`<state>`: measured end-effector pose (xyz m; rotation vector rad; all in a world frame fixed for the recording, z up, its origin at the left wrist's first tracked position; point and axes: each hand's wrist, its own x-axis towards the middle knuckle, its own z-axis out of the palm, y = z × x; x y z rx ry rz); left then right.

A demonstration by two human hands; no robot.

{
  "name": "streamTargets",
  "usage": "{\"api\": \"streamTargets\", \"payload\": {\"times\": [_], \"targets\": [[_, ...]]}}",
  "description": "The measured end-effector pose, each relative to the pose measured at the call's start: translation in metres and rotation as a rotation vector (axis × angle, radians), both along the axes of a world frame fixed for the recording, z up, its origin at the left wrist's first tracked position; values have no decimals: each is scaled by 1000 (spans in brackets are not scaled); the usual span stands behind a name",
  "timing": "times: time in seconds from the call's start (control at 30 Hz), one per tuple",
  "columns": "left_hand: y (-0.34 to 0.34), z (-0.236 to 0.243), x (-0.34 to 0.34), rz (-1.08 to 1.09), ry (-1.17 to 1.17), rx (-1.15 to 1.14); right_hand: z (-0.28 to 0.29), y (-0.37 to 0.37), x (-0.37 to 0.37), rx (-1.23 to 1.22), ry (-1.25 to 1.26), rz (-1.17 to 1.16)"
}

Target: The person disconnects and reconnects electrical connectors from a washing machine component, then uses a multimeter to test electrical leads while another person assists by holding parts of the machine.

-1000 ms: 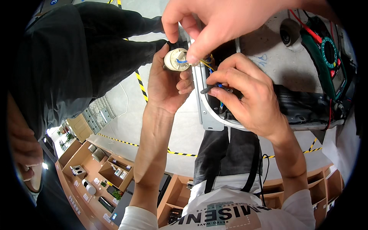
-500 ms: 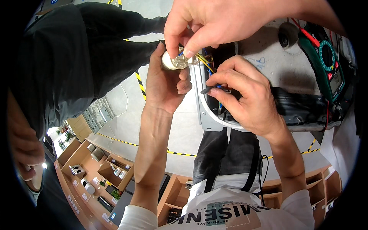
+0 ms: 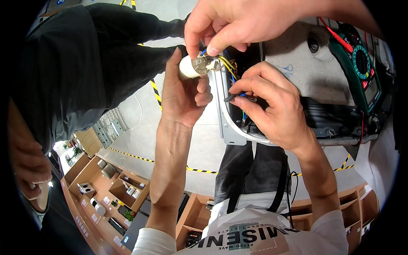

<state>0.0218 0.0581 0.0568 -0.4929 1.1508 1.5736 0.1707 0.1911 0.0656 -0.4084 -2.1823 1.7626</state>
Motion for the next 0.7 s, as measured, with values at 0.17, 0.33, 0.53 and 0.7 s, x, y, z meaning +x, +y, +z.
{"api": "streamTargets", "payload": {"times": [0.17, 0.33, 0.53, 0.7], "targets": [[1, -1, -1, -5, -28, 19, 0, 1, 1, -10, 5, 5], [1, -1, 0, -9, -12, 11, 0, -1, 2, -39, -15, -9], [3, 0, 0, -9, -31, 9, 1, 1, 2, -17, -18, 0], [2, 1, 1, -11, -27, 1, 1, 0, 2, -32, -27, -9]]}}
